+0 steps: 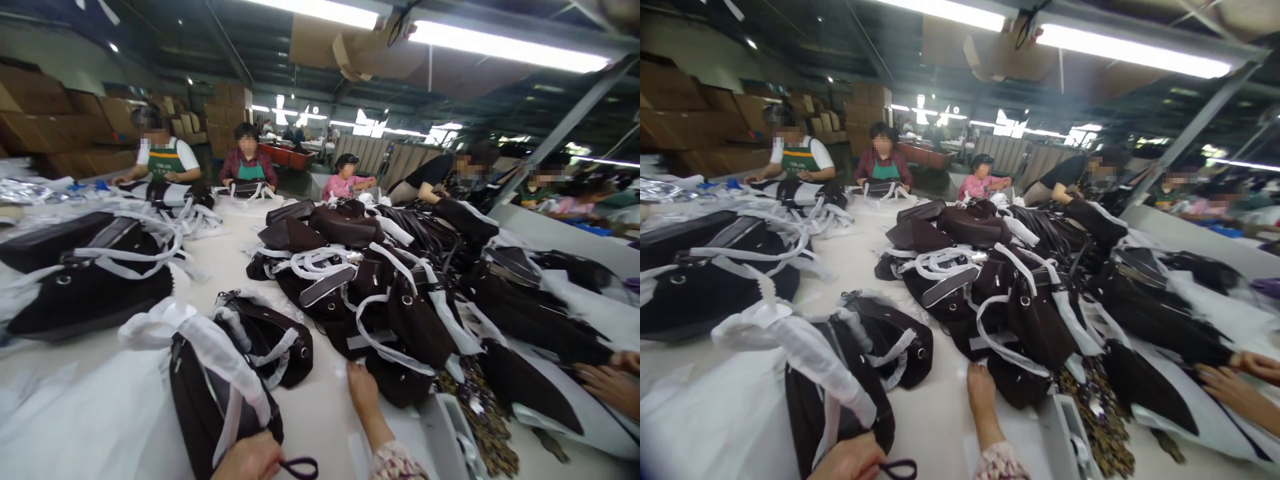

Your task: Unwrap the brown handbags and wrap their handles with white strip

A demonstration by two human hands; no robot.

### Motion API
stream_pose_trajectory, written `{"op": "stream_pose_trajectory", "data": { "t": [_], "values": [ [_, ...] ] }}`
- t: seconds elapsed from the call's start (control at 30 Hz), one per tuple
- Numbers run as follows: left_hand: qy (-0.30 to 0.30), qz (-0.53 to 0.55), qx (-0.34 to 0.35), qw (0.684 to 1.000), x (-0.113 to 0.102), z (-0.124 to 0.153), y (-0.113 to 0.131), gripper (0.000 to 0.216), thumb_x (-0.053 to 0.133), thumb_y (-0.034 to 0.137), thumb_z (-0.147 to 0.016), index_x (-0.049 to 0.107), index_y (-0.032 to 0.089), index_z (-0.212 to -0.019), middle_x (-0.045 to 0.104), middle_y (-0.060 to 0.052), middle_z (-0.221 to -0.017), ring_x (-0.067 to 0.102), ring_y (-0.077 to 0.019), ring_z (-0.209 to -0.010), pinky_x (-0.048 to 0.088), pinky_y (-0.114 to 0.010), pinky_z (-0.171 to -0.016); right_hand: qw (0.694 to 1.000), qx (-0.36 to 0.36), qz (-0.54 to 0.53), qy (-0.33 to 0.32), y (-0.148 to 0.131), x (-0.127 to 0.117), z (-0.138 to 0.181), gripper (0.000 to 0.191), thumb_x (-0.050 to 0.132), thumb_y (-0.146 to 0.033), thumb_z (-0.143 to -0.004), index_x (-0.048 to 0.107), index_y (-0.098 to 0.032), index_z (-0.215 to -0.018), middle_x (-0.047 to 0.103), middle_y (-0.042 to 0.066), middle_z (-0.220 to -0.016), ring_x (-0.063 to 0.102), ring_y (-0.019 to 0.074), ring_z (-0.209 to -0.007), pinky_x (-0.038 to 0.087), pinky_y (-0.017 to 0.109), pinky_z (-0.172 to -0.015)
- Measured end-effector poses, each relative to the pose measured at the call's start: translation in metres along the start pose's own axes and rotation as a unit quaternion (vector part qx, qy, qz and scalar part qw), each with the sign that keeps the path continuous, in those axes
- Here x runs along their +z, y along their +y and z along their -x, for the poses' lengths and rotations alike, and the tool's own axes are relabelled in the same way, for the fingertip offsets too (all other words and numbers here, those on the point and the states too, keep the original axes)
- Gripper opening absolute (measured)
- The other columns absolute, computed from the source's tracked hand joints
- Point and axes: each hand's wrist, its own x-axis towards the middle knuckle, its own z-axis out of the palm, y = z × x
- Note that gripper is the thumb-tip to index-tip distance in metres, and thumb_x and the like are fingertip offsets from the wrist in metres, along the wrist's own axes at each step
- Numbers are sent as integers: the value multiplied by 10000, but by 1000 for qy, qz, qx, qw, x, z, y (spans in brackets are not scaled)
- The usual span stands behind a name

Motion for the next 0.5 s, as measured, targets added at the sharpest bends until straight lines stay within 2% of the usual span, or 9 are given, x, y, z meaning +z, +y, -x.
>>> {"op": "stream_pose_trajectory", "data": {
  "t": [0.1,0.23,0.33,0.5],
  "values": [
    [31,-2,20,999,7,0,-7,165,398,145,-846,529,219,-779,648,-26,-775,629,-148,-694,441,-195,-624,999,-33,14,-16,9,5,-2,182,567,-75,-920,667,-118,-1067,707,86,-1083,654,216,-1038,528,406,-907],
    [55,9,10,998,2,-2,6,227,337,172,-897,540,223,-810,640,-25,-771,621,-141,-668,429,-203,-607,997,-74,-7,-35,25,4,-4,350,438,55,-872,703,-121,-1021,710,105,-1111,621,207,-1100,488,306,-920],
    [60,18,-22,998,-6,-4,22,270,311,183,-927,560,225,-831,637,-24,-767,627,-142,-680,433,-202,-614,996,-78,-33,-26,28,1,-4,386,395,25,-872,721,-146,-986,706,111,-1118,599,215,-1116,469,265,-890],
    [24,35,-93,995,-23,-10,41,271,347,193,-944,598,216,-843,647,-40,-823,642,-154,-758,464,-199,-676,990,-70,-118,18,19,-11,0,331,408,-81,-886,719,-195,-883,707,103,-1063,592,240,-1012,465,301,-833]
  ]
}}
